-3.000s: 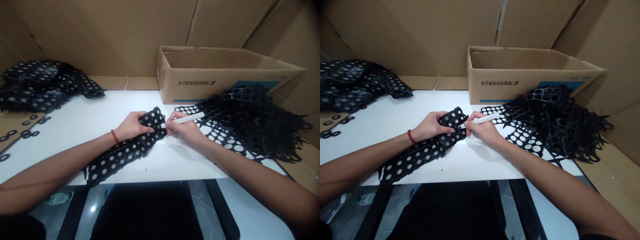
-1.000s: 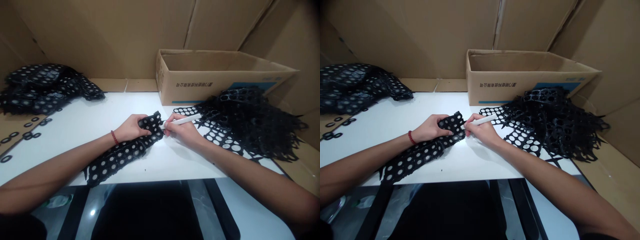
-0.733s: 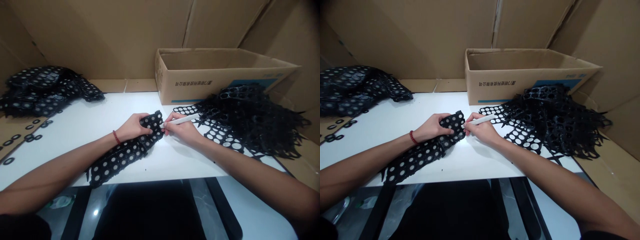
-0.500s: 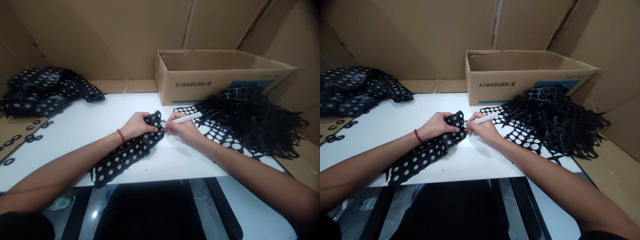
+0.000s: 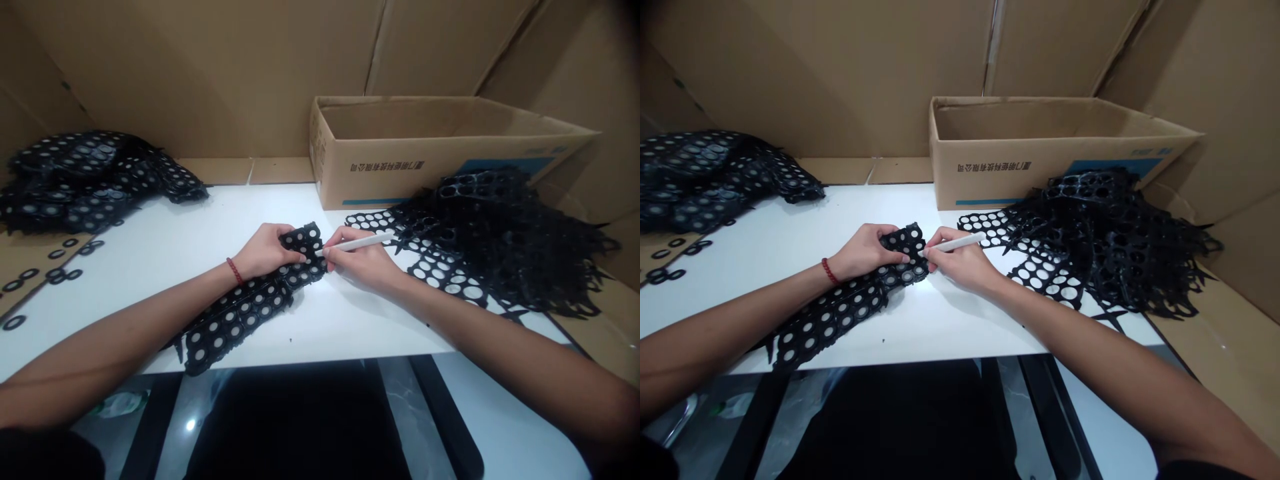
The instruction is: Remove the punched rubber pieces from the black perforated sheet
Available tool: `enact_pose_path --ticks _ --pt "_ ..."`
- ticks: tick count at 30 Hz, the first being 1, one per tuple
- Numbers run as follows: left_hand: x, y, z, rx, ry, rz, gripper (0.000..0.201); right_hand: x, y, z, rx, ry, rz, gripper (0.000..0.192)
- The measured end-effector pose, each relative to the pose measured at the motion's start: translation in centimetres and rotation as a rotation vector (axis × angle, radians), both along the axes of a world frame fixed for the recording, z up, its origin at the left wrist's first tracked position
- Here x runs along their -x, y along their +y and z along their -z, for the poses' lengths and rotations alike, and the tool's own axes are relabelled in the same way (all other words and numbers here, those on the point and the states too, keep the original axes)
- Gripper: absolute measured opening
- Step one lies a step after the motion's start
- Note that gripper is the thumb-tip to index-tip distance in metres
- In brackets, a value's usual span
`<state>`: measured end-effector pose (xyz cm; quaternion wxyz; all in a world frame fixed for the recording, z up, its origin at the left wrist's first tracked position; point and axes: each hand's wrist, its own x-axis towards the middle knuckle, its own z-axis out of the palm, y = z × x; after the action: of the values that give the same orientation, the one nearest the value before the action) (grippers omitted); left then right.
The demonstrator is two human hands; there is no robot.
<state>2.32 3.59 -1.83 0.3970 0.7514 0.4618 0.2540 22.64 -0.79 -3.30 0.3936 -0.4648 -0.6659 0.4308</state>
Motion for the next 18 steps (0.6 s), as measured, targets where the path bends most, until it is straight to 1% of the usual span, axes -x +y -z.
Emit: enact_pose_path --ticks 5,10,18 --pt "-0.05 0.07 0.31 -0.023 0.008 -0.028 0.026 -0.07 -0.03 -0.12 -0.009 -0.028 0.000 0.017" --pt "-0.10 0.11 0.38 -0.024 0.002 -0.025 0.025 -0.15 0.03 0.16 0.019 -0.001 0.000 0.020" --pt "-0.09 0.24 0.56 -0.032 -0.016 -0.007 0.026 -0.24 0.02 0.18 -0.001 -0.024 -0.008 0.022"
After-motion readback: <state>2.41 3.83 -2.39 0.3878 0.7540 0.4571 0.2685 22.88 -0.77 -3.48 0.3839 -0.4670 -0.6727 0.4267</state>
